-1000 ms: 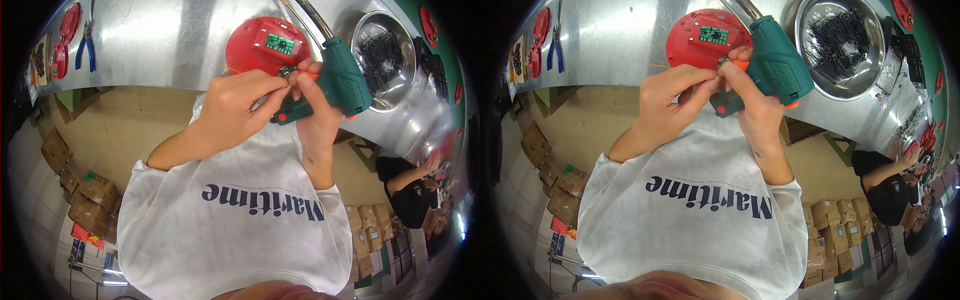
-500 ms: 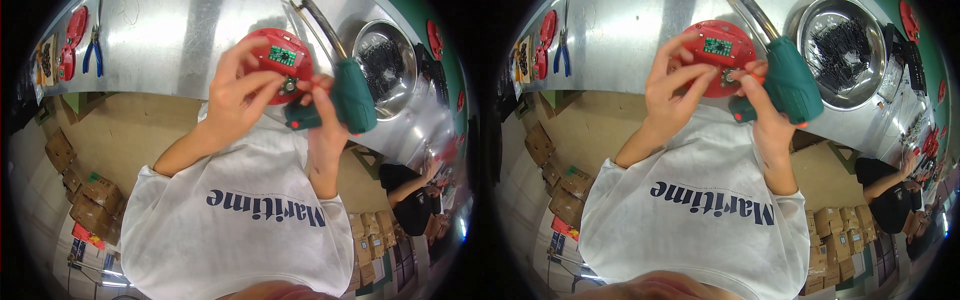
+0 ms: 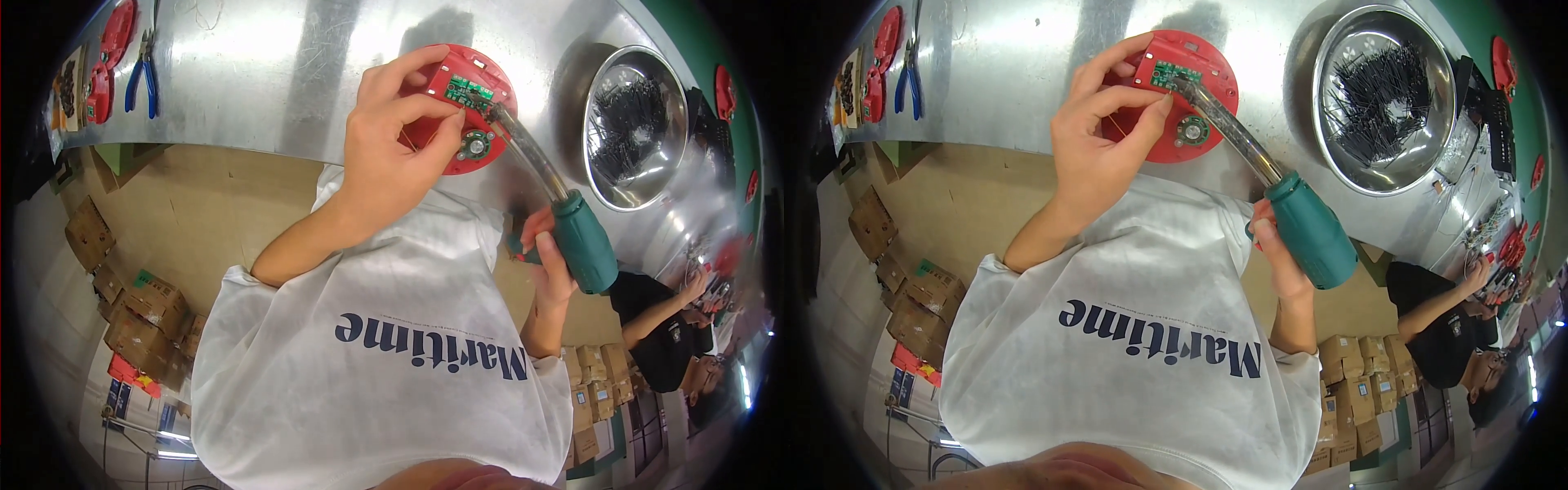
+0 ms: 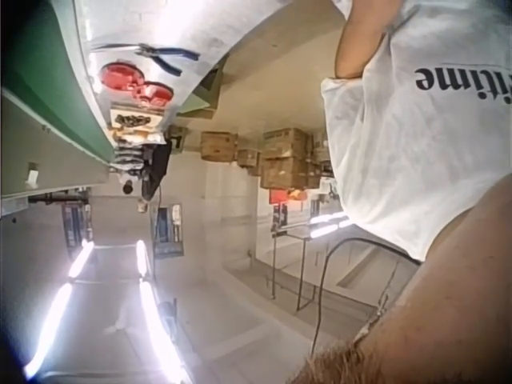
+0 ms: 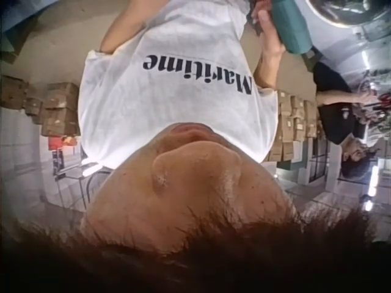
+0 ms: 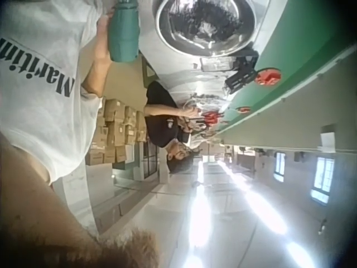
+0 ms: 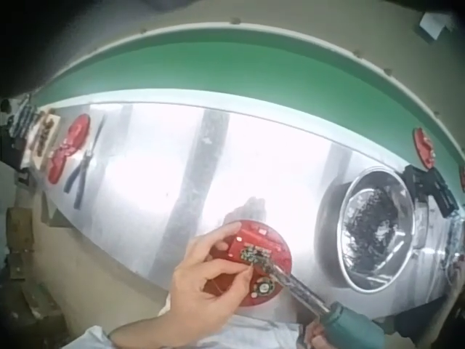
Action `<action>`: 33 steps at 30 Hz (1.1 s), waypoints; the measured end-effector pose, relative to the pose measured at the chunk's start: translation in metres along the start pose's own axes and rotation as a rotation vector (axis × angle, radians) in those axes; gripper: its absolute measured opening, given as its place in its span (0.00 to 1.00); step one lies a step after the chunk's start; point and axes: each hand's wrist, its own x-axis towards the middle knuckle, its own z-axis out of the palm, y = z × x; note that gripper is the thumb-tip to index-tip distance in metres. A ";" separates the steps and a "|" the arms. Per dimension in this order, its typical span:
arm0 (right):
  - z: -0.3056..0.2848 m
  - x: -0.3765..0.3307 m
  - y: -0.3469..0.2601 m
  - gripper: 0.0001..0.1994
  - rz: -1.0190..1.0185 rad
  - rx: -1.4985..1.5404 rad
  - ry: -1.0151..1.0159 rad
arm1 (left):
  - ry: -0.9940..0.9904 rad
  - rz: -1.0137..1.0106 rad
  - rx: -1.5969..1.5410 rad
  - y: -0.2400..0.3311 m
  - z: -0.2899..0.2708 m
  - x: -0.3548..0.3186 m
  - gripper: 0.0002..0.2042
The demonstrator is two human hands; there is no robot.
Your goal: Soldering wires and electronic components onto a printed circuit board.
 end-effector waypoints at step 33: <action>-0.010 0.003 0.013 0.11 0.031 0.034 -0.035 | -0.039 -0.046 0.010 0.003 0.001 0.003 0.02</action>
